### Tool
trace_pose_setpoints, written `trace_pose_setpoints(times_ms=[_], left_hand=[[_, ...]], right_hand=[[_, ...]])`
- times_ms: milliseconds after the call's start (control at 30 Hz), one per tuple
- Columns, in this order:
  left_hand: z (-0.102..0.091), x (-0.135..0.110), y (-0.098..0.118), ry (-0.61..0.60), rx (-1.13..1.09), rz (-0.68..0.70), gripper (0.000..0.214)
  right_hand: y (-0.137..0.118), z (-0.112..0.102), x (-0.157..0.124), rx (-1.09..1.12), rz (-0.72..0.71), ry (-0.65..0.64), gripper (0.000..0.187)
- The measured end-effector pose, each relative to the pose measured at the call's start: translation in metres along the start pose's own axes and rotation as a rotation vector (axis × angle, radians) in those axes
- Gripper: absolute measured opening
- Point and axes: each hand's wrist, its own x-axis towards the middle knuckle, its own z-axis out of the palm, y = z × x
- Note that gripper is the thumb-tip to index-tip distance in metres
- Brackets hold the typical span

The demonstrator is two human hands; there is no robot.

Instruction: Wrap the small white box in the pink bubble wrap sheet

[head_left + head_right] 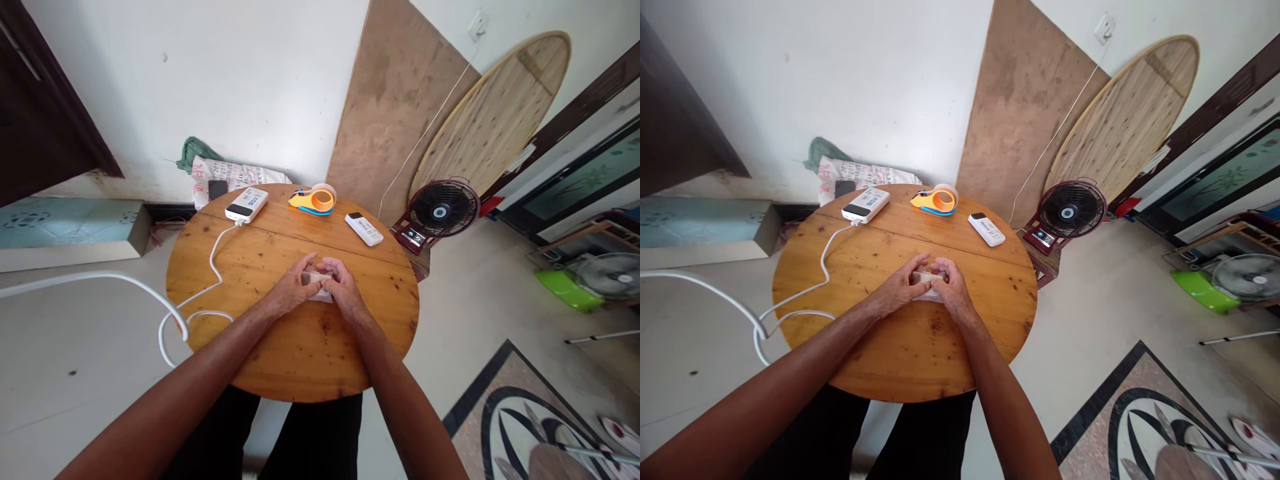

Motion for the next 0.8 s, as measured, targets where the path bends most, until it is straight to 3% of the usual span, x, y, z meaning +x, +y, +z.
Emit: trace_pose_setpoints(times_ms=[333,800], left_hand=[[0.0006,-0.0007,0.0031,0.01,0.015,-0.003,0.084],[-0.0016,-0.0006,0.0023,0.001,0.043,-0.039,0.083]], right_hand=[[-0.0085,-0.002,-0.0036,0.155,0.084,-0.006,0.05],[-0.0066,-0.0046,-0.0037,0.077,0.062,-0.038,0.043]])
